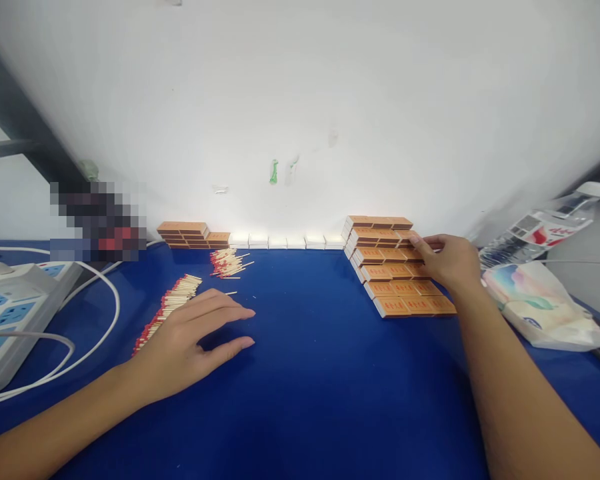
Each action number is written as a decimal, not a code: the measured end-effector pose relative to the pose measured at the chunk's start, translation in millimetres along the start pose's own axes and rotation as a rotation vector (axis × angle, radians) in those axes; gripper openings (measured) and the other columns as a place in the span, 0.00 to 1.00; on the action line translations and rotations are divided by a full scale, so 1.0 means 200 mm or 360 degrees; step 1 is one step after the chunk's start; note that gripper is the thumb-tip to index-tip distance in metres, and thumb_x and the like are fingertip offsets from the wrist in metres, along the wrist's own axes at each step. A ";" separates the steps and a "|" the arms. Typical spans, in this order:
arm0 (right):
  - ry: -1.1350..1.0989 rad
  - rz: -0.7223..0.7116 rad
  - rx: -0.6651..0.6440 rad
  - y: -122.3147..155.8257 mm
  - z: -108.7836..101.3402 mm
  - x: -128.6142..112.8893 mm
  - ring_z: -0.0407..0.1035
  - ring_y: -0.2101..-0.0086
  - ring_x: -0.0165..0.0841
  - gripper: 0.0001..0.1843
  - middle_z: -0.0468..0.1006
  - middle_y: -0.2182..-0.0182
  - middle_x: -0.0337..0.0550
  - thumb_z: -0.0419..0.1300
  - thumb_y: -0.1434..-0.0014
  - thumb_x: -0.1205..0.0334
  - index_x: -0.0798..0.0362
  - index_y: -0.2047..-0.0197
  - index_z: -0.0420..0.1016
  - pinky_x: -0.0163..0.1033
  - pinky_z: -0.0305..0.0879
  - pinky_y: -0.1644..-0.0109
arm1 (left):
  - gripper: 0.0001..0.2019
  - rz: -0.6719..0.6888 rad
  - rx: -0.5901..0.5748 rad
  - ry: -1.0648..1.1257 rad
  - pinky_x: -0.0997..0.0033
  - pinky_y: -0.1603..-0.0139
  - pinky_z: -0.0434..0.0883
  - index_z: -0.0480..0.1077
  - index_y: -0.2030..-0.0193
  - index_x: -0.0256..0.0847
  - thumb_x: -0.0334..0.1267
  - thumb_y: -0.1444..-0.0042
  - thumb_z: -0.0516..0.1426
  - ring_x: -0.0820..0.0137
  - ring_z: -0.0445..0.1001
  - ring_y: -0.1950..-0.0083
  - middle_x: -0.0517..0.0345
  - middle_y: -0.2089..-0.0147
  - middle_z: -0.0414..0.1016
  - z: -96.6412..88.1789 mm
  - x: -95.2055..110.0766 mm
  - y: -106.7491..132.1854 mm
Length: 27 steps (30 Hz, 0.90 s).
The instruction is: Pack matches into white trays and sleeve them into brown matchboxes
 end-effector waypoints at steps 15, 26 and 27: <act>-0.0161 -0.0086 0.0042 -0.01 0.04 0.00 0.75 0.66 0.40 0.11 0.83 0.65 0.50 0.68 0.43 0.54 0.52 0.62 0.77 0.44 0.65 0.60 | 0.13 0.0031 -0.0013 -0.0028 0.61 0.47 0.78 0.75 0.44 0.41 0.35 0.34 0.64 0.65 0.77 0.51 0.53 0.53 0.82 0.01 0.01 0.00; -0.0194 -0.0137 0.0013 -0.01 0.05 0.00 0.76 0.64 0.41 0.11 0.84 0.62 0.53 0.67 0.42 0.54 0.50 0.59 0.76 0.45 0.67 0.59 | 0.12 0.0019 -0.0063 -0.0040 0.59 0.48 0.78 0.76 0.44 0.41 0.35 0.33 0.63 0.64 0.77 0.51 0.52 0.52 0.82 0.02 0.00 0.01; -0.0187 -0.0139 0.0012 -0.01 0.06 0.00 0.76 0.64 0.42 0.11 0.85 0.62 0.53 0.67 0.42 0.54 0.50 0.59 0.76 0.46 0.66 0.59 | 0.12 0.0014 -0.0071 -0.0037 0.60 0.48 0.78 0.76 0.44 0.41 0.35 0.33 0.63 0.64 0.77 0.51 0.52 0.52 0.82 0.03 0.00 0.01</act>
Point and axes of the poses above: each hand's wrist, its own y-axis away from the middle knuckle, its own z-axis out of the palm, x = y × z, the point moved 9 cm from there along -y, towards the middle knuckle
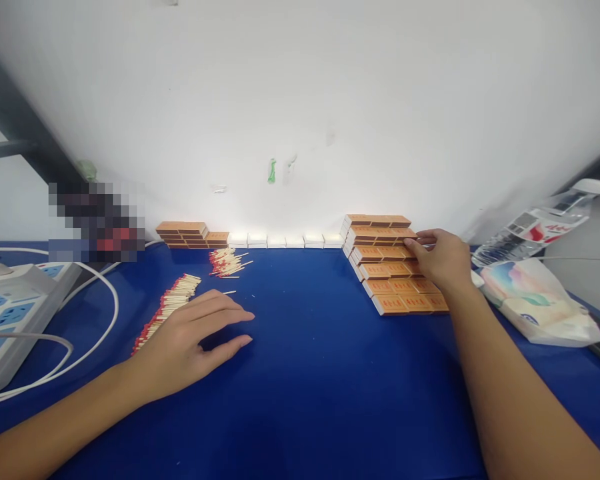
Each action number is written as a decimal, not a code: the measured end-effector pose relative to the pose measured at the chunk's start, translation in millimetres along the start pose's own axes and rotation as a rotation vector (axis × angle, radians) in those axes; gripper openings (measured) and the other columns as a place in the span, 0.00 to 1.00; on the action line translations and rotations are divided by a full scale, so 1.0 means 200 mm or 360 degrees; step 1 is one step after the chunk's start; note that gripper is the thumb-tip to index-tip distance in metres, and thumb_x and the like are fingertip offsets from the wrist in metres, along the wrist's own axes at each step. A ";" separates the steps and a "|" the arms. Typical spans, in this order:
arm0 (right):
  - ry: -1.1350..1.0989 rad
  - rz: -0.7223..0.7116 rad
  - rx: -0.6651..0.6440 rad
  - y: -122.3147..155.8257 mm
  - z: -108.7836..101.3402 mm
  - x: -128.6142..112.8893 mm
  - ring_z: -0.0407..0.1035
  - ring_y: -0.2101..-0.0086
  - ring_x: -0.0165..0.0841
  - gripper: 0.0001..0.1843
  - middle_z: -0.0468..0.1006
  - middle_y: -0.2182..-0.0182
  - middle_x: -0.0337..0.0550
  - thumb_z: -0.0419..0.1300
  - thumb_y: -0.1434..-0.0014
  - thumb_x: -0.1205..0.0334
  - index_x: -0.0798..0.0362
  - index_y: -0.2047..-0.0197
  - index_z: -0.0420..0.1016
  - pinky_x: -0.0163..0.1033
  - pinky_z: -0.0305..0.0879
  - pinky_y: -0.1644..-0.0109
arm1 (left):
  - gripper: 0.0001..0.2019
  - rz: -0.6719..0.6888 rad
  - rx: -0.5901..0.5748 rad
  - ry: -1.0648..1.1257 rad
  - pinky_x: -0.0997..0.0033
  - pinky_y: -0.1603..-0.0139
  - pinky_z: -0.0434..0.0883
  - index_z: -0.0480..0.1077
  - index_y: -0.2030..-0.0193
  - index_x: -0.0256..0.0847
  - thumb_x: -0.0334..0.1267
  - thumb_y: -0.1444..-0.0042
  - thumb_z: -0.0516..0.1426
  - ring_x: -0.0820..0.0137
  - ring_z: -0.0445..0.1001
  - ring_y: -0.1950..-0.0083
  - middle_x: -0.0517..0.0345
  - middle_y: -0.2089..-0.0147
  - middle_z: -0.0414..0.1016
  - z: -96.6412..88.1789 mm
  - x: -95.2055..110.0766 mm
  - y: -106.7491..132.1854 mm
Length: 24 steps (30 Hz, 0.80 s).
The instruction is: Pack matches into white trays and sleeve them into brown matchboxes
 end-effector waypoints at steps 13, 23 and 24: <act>0.0062 0.0047 0.0033 -0.02 0.02 0.05 0.78 0.62 0.43 0.19 0.86 0.60 0.48 0.72 0.47 0.49 0.51 0.57 0.79 0.46 0.69 0.54 | 0.11 0.0010 -0.0012 0.0011 0.61 0.48 0.77 0.77 0.45 0.41 0.34 0.33 0.63 0.65 0.77 0.51 0.53 0.53 0.82 0.00 0.01 0.00; 0.0081 0.0081 0.0022 0.00 0.00 0.04 0.80 0.61 0.44 0.32 0.86 0.55 0.49 0.73 0.51 0.39 0.52 0.51 0.77 0.45 0.69 0.59 | 0.11 0.0021 0.0000 0.0013 0.61 0.48 0.77 0.77 0.45 0.41 0.35 0.33 0.63 0.64 0.77 0.51 0.53 0.53 0.81 0.00 0.01 -0.01; 0.0097 0.0078 0.0030 0.00 0.00 0.04 0.80 0.59 0.45 0.34 0.86 0.54 0.50 0.73 0.52 0.37 0.52 0.50 0.77 0.46 0.69 0.58 | 0.11 0.0021 0.0001 0.0009 0.61 0.48 0.77 0.77 0.45 0.41 0.35 0.33 0.63 0.64 0.77 0.51 0.53 0.53 0.81 0.00 0.01 -0.01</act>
Point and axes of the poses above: each hand's wrist, its own y-axis away from the middle knuckle, its own z-axis out of the palm, x = y × z, the point moved 9 cm from there along -y, towards the middle knuckle
